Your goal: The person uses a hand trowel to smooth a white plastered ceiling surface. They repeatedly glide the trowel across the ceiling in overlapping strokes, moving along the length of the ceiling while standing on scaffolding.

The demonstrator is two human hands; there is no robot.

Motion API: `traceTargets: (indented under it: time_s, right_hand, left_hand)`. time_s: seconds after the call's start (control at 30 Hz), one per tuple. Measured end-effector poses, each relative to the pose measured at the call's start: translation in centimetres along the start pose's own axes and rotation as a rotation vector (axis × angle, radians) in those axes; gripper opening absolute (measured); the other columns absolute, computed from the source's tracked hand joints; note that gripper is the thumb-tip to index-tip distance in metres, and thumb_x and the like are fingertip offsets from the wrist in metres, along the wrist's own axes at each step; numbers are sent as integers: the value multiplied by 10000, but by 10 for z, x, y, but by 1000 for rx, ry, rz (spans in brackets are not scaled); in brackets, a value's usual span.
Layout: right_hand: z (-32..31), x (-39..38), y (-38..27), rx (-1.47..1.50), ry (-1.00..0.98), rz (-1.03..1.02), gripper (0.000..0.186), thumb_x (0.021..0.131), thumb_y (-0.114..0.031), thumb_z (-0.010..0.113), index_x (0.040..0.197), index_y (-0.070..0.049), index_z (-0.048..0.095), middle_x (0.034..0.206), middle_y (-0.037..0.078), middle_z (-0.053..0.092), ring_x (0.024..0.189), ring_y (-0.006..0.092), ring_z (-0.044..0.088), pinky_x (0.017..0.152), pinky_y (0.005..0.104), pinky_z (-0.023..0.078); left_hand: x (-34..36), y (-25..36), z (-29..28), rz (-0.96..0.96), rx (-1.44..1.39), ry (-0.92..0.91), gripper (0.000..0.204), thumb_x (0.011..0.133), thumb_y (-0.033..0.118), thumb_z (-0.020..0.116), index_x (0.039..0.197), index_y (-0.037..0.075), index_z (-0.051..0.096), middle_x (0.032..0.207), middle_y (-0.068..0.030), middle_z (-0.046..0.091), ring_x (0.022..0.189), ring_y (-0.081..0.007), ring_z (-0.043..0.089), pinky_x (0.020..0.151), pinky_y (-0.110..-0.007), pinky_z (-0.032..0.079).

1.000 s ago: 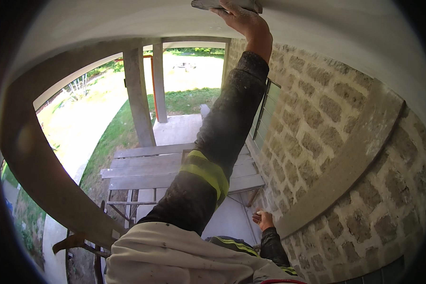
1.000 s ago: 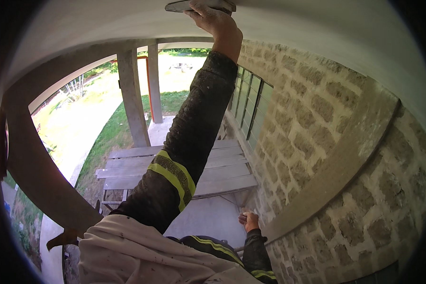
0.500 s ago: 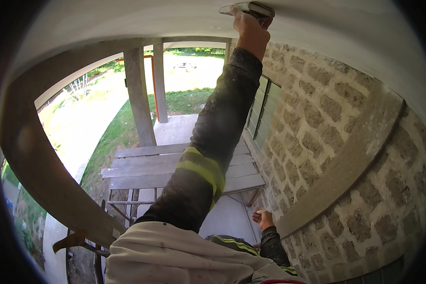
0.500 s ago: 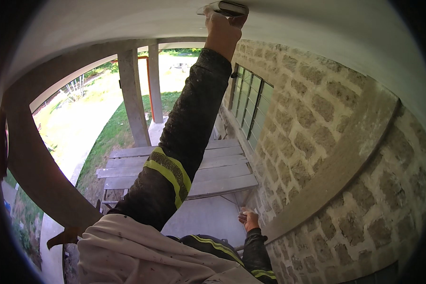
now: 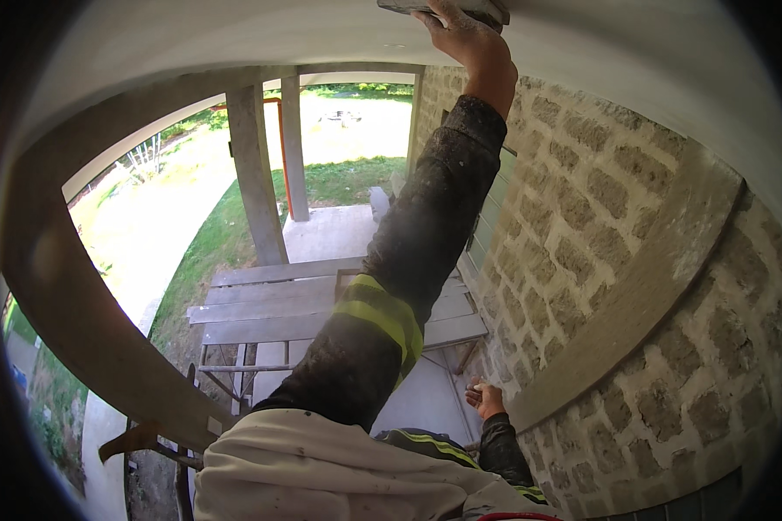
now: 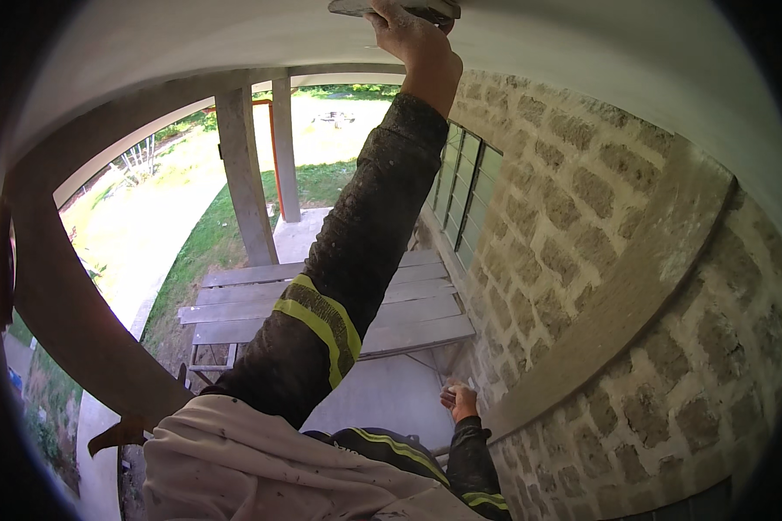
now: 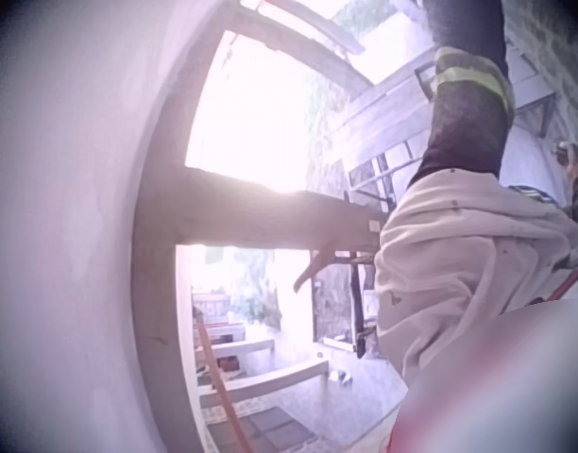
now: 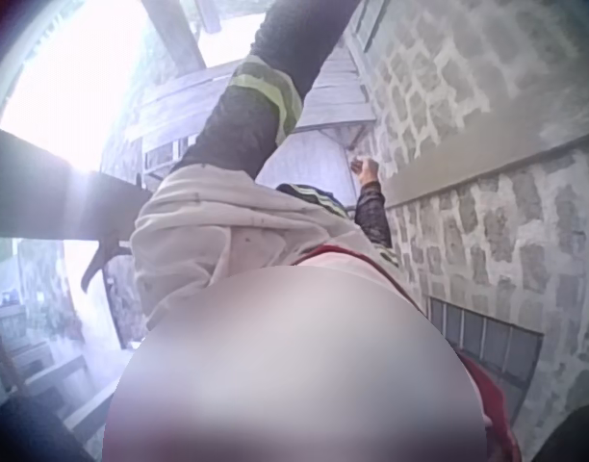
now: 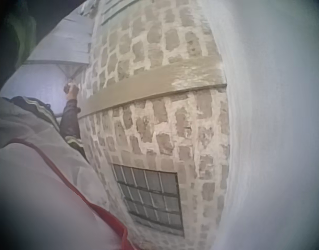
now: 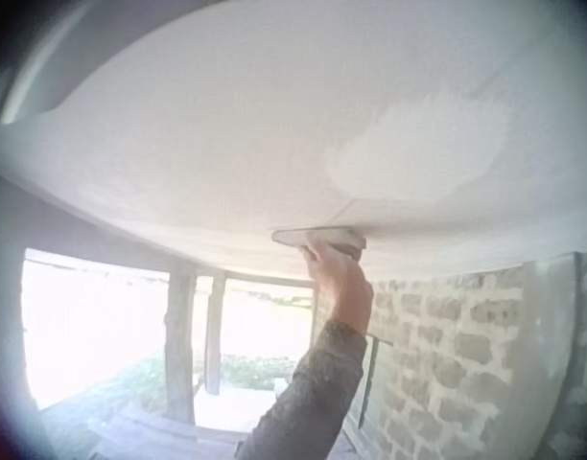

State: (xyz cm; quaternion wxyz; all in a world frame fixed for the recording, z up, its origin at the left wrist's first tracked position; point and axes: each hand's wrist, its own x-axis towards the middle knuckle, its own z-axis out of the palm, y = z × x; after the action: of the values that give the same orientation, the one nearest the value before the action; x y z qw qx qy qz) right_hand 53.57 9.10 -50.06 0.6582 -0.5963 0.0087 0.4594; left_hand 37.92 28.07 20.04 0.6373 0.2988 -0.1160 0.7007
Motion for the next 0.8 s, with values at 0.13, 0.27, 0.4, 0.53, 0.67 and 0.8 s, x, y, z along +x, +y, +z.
traceTargets:
  time_s: [0.13, 0.27, 0.4, 0.53, 0.67, 0.8]
  right_hand:
    - [0, 4, -2, 6, -21, -10, 421, 891, -35, 524, 1295, -46, 641, 967, 121, 684, 788, 261, 683, 708, 405, 578]
    - [-1, 5, -2, 16, -30, -9, 414, 894, -37, 525, 1290, -44, 644, 972, 119, 683, 794, 258, 683, 709, 400, 579]
    - [-3, 2, -3, 1, 18, -16, 421, 889, -39, 527, 1295, -40, 640, 968, 118, 688, 788, 255, 684, 710, 402, 580]
    - [-6, 1, -5, 25, 1, -28, 435, 884, -43, 531, 1307, -39, 631, 985, 123, 687, 793, 258, 686, 711, 405, 582]
    - [-10, 2, -5, 31, 1, -18, 440, 880, -43, 533, 1309, -38, 629, 991, 128, 687, 790, 264, 689, 694, 404, 583]
    - [-13, 5, -4, 22, 30, -40, 449, 875, -39, 532, 1314, -42, 626, 985, 131, 689, 767, 266, 690, 675, 399, 585]
  left_hand:
    - [-2, -5, 1, -132, -39, -277, 605, 1107, 434, 318, 1454, -43, 450, 1335, -219, 595, 1160, -263, 624, 995, -376, 491]
    - [-8, -18, 18, 173, -109, -49, 565, 1110, 414, 320, 1414, -38, 469, 1277, -201, 614, 1114, -263, 635, 990, -388, 501]
    - [-16, -27, 29, -388, -403, -128, 541, 1109, 402, 340, 1426, -25, 439, 1225, -174, 612, 1076, -252, 619, 961, -384, 510]
    - [-24, -45, 36, 174, -245, -65, 500, 1109, 385, 358, 1395, -16, 445, 1178, -164, 623, 952, -224, 607, 857, -358, 511]
    - [-22, -58, 33, 6, -408, -184, 690, 1074, 552, 360, 1585, 119, 198, 1351, -174, 481, 1076, -288, 625, 827, -441, 621]
    - [-25, -50, 32, 91, -52, -333, 476, 1111, 374, 361, 1381, -6, 458, 1212, -174, 605, 982, -224, 593, 880, -361, 501]
